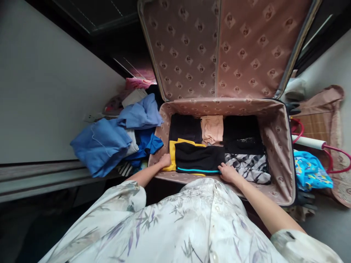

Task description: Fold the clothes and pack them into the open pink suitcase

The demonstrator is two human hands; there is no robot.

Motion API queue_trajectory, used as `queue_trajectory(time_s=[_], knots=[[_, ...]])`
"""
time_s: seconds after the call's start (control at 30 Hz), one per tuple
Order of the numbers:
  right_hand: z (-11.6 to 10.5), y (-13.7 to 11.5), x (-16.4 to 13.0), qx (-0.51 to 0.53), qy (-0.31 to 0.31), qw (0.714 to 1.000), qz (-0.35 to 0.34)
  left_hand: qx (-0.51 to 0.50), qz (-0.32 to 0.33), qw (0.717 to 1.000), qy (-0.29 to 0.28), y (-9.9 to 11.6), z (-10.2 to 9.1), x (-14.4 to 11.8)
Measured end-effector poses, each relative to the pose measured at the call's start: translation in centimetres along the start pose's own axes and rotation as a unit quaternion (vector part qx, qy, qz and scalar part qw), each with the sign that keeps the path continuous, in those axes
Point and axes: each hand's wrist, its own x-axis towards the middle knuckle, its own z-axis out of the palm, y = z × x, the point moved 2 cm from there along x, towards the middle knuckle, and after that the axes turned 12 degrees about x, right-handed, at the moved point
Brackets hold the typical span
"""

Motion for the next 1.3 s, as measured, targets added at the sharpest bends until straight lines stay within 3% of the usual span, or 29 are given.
queue_trajectory(time_s=[0.17, 0.3, 0.37, 0.43, 0.53, 0.67, 0.8, 1.0, 1.2, 1.3], knots=[[0.5, -0.2, 0.1, -0.019, -0.033, 0.999, -0.009, 0.118, 0.019, 0.99, 0.076, 1.2, -0.8, -1.8], [0.4, -1.5, 1.0, -0.053, -0.026, 0.998, -0.038, 0.22, 0.142, 0.959, 0.11, 3.4, 0.1, -3.7], [0.2, -2.5, 1.8, -0.086, 0.001, 0.993, -0.075, 0.296, 0.214, 0.926, 0.096, 4.4, 1.4, -4.3], [0.1, -3.0, 2.6, -0.117, 0.031, 0.987, -0.104, 0.363, 0.243, 0.898, 0.058, 4.8, 3.2, -4.2], [0.6, -2.4, 4.0, -0.149, 0.039, 0.984, -0.087, 0.454, 0.23, 0.861, 0.016, 4.8, 5.9, -2.8], [1.8, -0.6, 5.1, -0.151, 0.031, 0.987, -0.049, 0.509, 0.209, 0.835, 0.024, 4.5, 7.6, -0.3], [3.2, 0.3, 5.6, -0.158, 0.046, 0.985, -0.044, 0.508, 0.222, 0.832, 0.02, 4.5, 7.3, 0.4], [4.7, 1.7, 6.3, -0.17, 0.071, 0.981, -0.055, 0.52, 0.212, 0.827, -0.009, 5.9, 6.3, -1.4], [3.9, 2.0, 6.6, -0.189, 0.037, 0.98, -0.047, 0.46, 0.168, 0.872, 0.012, 8.1, 7.5, -4.4], [3.0, 2.0, 6.8, -0.186, 0.0, 0.982, -0.034, 0.371, 0.259, 0.891, 0.031, 8.4, 7.5, -7.7]])
